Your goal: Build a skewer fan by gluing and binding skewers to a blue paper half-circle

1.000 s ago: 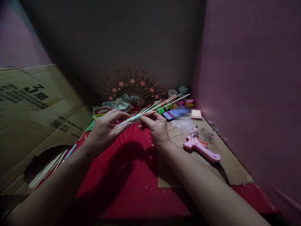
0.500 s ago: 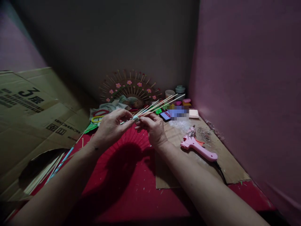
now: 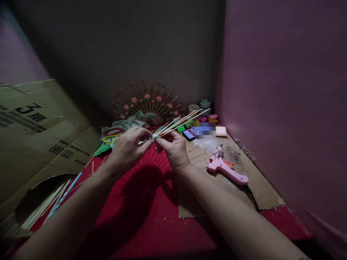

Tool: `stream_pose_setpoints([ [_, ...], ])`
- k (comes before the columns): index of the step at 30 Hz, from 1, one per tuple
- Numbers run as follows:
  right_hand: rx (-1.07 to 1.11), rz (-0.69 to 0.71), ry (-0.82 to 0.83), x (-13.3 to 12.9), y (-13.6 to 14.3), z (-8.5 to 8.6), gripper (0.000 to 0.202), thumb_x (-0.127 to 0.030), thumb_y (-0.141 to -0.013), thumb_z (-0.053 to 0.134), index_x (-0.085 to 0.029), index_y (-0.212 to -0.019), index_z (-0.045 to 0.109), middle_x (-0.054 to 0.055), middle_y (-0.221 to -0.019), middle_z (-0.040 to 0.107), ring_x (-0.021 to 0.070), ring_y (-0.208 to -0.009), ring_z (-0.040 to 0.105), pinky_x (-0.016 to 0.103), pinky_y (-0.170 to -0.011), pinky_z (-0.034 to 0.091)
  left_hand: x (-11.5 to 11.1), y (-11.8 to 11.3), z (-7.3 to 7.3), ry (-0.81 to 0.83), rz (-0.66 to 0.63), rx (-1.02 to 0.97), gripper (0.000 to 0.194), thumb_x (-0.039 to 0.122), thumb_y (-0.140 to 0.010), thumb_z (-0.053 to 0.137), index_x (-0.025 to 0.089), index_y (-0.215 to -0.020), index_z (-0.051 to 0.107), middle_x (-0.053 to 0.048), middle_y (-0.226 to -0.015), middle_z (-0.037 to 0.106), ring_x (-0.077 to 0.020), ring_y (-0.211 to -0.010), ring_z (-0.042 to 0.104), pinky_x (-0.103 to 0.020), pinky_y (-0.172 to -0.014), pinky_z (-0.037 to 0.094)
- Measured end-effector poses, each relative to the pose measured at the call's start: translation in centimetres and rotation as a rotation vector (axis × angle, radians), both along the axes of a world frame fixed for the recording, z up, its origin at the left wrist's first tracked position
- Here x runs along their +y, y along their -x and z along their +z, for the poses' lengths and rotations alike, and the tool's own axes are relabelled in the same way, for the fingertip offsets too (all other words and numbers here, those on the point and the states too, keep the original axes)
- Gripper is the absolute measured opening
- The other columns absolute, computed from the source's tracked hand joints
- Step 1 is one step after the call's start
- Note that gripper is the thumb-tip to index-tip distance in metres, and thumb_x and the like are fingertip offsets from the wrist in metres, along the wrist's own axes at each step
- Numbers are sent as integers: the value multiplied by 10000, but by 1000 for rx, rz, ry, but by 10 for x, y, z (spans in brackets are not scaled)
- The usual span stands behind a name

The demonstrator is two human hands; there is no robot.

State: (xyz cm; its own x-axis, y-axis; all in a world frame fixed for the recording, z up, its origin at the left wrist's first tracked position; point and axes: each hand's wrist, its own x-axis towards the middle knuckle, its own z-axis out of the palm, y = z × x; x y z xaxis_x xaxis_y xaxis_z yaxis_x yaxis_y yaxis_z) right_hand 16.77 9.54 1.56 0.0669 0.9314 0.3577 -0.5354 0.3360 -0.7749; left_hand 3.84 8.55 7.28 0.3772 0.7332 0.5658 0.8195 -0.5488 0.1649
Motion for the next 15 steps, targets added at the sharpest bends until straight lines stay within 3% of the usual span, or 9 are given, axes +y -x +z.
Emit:
stream_pose_setpoints([
  [7,-3,-11,9,-3,1,4,89,-173,-644,685,-164,-692,611,-47,-623,617,83,-457,571,213,-450,461,1,4,5,83,-14,-31,50,213,-803,590,170,-807,616,-31,-799,596,-166,-749,534,-297,-697,418],
  [15,-28,-16,15,-4,2,6,101,-201,-654,690,-166,-701,607,-41,-607,609,85,-463,561,213,-440,449,3,13,12,243,-130,-146,161,286,-796,569,175,-867,662,-37,-836,621,-166,-782,559,-294,-723,430],
])
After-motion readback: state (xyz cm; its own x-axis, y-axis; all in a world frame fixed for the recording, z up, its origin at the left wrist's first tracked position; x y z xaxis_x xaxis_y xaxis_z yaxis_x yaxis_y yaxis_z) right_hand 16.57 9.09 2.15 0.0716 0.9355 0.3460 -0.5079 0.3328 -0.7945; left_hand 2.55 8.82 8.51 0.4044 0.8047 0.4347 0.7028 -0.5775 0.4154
